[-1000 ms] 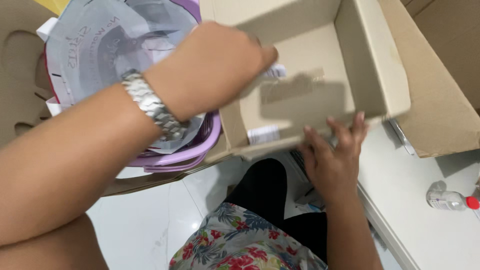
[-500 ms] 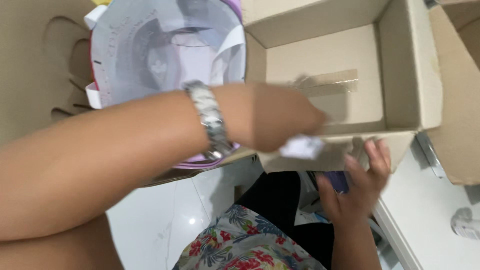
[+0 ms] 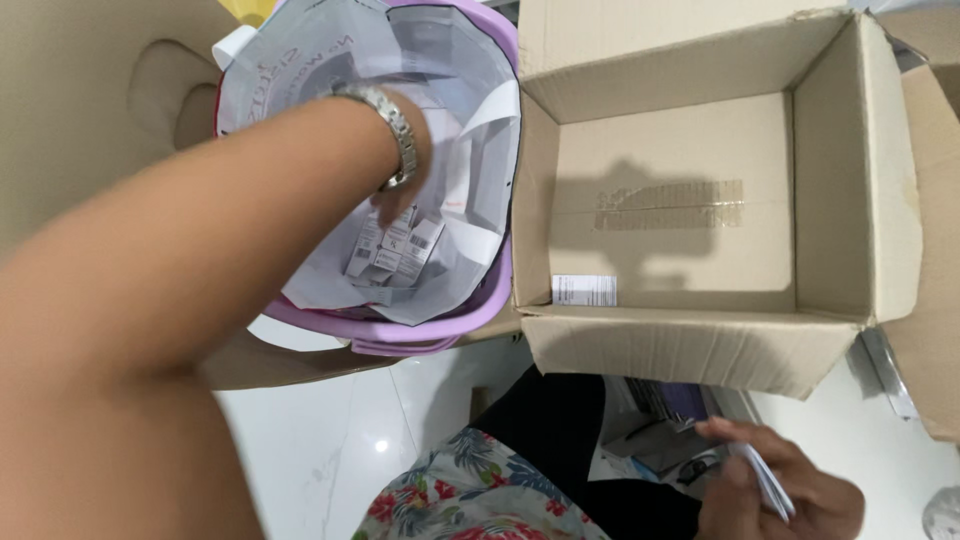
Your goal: The person repeatedly opens small white boxes, inserts a small bottle with a red cap and a folded paper insert, closes the boxes, and stacks them on the table. The person also places bottles into a larger cardboard box and discards loose papers into a pink basket.
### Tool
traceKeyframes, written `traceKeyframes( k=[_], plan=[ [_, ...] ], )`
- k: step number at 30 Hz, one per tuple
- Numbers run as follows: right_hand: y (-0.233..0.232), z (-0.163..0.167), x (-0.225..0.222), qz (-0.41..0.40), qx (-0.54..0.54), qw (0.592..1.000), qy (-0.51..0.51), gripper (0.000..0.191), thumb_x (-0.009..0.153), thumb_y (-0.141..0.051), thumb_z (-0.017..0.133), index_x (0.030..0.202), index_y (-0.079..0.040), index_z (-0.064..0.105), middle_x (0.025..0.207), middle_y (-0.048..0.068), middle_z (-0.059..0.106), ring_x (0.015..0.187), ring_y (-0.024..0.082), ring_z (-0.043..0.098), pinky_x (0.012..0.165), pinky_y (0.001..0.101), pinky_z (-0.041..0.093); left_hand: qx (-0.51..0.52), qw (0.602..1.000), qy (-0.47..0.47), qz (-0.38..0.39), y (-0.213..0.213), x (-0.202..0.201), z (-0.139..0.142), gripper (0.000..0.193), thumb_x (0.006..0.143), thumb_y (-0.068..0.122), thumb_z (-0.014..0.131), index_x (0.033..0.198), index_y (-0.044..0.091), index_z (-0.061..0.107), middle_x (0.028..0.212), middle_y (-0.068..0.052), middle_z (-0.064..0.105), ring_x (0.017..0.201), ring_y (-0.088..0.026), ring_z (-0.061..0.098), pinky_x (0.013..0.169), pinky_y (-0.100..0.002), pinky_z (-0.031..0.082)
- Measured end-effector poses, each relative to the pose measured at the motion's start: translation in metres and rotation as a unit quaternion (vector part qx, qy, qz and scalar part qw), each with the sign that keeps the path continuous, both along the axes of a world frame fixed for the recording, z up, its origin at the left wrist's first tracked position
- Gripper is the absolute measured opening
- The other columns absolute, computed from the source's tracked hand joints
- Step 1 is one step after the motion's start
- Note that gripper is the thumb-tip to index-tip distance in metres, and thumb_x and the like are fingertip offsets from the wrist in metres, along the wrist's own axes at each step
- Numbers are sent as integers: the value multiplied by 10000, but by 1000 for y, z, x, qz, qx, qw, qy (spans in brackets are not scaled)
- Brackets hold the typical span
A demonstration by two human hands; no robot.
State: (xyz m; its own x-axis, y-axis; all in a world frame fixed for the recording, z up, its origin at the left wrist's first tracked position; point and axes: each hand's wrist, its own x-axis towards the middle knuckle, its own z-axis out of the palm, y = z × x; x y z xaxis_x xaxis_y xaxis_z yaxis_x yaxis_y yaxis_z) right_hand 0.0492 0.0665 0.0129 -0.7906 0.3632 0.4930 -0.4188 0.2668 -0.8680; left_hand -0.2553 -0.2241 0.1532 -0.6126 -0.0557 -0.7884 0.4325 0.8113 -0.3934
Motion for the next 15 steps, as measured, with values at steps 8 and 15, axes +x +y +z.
traceKeyframes(
  k=[8, 15],
  plan=[
    [16, -61, -16, -20, 16, 993, 118, 312, 1057, -97, 654, 1093, -31, 350, 930, 298, 697, 827, 247, 757, 820, 341, 630, -47, 999, -25, 6, -16, -43, -81, 414, 863, 413, 761, 1118, 89, 718, 1080, -116, 777, 938, -236, 763, 843, -407, 580],
    [50, -67, 9, -6, -10, 998, 57, 231, 995, -12, 636, 953, -55, 412, 999, 335, 675, 890, 292, 747, 790, 373, 624, -31, 999, 5, 11, -29, -51, -87, 357, 904, 351, 742, 1130, 82, 677, 1043, -104, 751, 911, -225, 743, 812, -394, 565]
  ],
)
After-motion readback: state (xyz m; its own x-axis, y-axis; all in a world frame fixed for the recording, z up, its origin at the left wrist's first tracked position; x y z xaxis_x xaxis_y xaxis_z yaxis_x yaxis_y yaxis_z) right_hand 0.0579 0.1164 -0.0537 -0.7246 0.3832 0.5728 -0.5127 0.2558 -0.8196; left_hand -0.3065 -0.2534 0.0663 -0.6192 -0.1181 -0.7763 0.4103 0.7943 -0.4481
